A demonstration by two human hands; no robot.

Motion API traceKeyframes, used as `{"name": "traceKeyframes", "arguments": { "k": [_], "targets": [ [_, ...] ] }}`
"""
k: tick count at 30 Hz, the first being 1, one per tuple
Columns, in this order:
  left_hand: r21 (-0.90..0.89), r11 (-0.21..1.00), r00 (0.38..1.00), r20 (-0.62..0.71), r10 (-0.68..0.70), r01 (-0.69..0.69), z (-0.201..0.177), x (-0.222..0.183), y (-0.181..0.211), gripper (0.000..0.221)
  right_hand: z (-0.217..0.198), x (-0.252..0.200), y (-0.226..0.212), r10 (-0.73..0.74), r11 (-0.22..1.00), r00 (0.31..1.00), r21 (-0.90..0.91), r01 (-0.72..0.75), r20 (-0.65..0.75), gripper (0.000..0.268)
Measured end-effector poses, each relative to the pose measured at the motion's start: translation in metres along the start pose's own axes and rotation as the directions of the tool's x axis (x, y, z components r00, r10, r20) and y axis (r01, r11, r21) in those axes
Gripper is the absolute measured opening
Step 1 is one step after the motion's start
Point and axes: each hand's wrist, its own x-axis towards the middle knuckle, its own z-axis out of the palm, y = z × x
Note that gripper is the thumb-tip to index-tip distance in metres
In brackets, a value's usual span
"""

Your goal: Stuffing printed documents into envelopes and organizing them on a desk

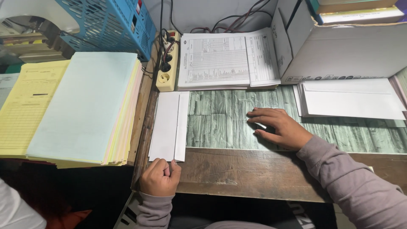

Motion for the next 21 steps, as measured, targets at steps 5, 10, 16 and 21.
{"name": "traceKeyframes", "arguments": {
  "k": [5, 10, 16, 21],
  "targets": [
    [0.033, 0.999, 1.0, 0.007, -0.022, 0.022, 0.0029, -0.0027, -0.002, 0.04, -0.0016, 0.0004, -0.0014, -0.029, 1.0, 0.999, -0.01, 0.029, -0.015, 0.035],
    [0.044, 0.999, 1.0, 0.003, -0.014, 0.014, 0.0036, -0.0031, -0.0015, 0.04, -0.0043, 0.0014, -0.0046, -0.031, 1.0, 0.999, -0.002, 0.031, -0.029, 0.034],
    [0.051, 0.999, 1.0, 0.017, -0.009, 0.008, 0.0049, -0.0051, -0.002, 0.04, -0.0041, 0.0009, -0.0014, 0.0, 1.0, 0.999, 0.018, 0.001, -0.043, 0.035],
    [0.06, 0.998, 1.0, 0.004, 0.017, -0.017, 0.0055, -0.0039, -0.0025, 0.041, -0.0049, 0.0, 0.0024, -0.061, 0.998, 0.997, 0.004, 0.061, -0.049, 0.036]
  ]
}}
